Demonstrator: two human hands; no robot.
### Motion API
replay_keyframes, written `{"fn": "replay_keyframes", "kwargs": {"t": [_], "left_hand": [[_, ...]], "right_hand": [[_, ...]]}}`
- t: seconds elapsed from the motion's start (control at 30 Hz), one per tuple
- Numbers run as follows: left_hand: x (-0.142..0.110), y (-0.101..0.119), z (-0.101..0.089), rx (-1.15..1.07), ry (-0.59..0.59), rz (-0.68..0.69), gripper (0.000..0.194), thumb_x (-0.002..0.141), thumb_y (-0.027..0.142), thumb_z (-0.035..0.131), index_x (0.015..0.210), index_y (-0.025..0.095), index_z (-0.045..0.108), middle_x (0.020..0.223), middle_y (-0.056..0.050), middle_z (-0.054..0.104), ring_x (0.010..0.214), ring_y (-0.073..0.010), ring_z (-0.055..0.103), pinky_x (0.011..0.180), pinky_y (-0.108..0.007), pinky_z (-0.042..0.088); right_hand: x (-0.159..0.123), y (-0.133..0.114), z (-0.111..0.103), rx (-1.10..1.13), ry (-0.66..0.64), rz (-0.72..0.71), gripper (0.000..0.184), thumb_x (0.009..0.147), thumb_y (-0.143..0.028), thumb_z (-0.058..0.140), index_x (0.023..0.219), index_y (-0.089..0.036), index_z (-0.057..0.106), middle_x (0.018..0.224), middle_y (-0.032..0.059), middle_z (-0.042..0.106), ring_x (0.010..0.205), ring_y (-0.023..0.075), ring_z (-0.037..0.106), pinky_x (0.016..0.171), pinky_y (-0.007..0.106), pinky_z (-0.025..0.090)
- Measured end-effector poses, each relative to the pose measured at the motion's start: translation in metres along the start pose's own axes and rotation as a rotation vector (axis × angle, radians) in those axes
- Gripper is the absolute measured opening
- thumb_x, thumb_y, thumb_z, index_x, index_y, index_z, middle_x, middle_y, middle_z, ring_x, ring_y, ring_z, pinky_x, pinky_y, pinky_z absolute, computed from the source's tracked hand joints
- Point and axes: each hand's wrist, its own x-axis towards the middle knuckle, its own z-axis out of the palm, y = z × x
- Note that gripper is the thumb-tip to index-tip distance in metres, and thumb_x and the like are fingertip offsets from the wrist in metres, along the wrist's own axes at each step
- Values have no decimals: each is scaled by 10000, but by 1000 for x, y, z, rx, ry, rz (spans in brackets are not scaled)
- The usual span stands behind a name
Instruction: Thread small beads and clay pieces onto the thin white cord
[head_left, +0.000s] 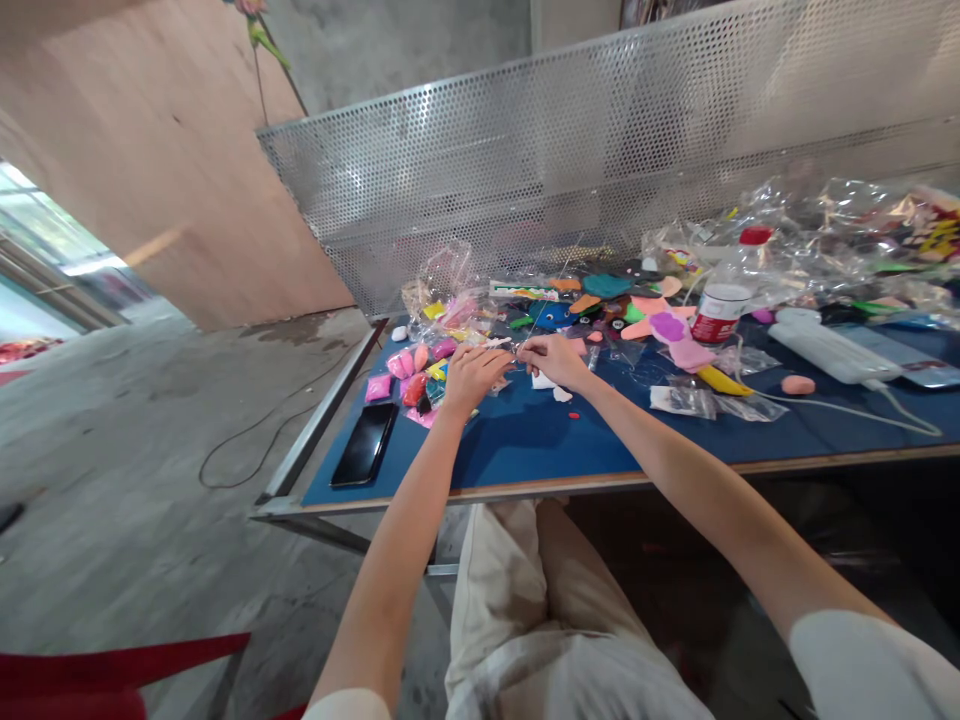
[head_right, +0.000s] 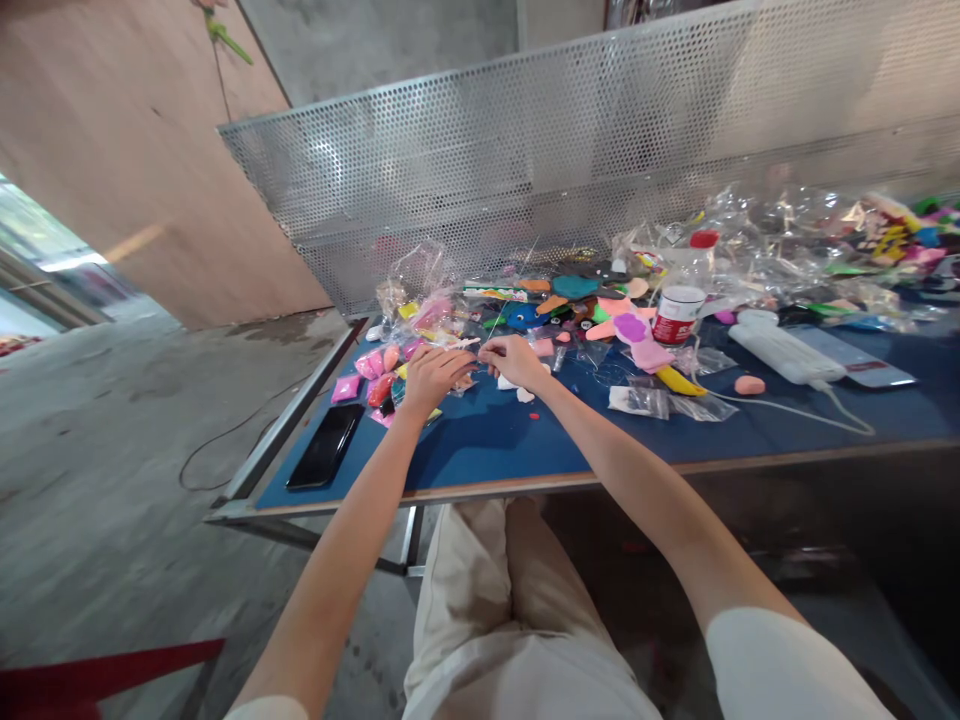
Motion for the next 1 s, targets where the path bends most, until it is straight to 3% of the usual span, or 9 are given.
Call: {"fn": "replay_keyframes", "kwargs": {"t": [0.23,0.37,0.47,0.57,0.73,0.8,0.87,1.0], "left_hand": [[-1,3,0,-81,23,-126,233,1022,396,585,979,293,790,1079,-30,812,1024,-246,706,901,-404,423],[0,5,3,-93,89,-247,206,990,439,634,994,295,782,915,-48,813,984,-263,697,917,-414,425],[-1,5,6,-90,145,-262,210,968,462,662,1044,301,774,845,-45,803,937,-267,690,910,-414,435],[-2,4,6,-74,223,-219,221,958,473,671,1053,302,774,885,-48,801,924,-270,678,891,-412,444],[1,1,-12,-33,433,-223,322,934,525,687,1099,256,748,1154,-100,751,1075,-278,661,989,-433,456],[4,0,-21,-65,363,-155,358,938,509,686,1170,239,718,1228,-106,726,1156,-276,649,1031,-432,464],[9,-1,-27,-102,204,-62,357,939,468,697,1205,231,704,1259,-101,721,1190,-271,650,1045,-421,479],[19,2,-34,-117,-86,-44,186,976,338,650,1076,225,759,1059,-74,790,1014,-251,723,922,-378,539]], "right_hand": [[0,5,3,-93,18,-118,344,909,-493,653,870,-179,785,606,31,690,530,159,597,582,282,472],[-1,5,4,-215,70,-226,234,945,-340,611,889,-202,791,645,26,711,584,162,615,646,279,457],[-1,4,5,-262,75,-255,207,935,-239,594,891,-200,792,680,33,720,636,171,632,687,282,457],[-1,2,6,-257,77,-224,198,935,-223,590,916,-186,783,700,36,722,638,173,626,676,280,451],[1,1,3,-284,103,-213,193,916,-147,568,889,-180,756,786,51,746,686,178,645,694,280,459],[3,0,1,-307,126,-254,186,912,-139,574,881,-185,752,860,66,763,755,189,666,741,289,475],[3,-1,0,-337,124,-280,173,917,-155,590,870,-191,752,892,75,769,805,203,677,776,301,485],[3,-3,1,-385,83,-306,193,929,-153,576,898,-200,761,929,84,772,868,219,683,811,317,498]]}}
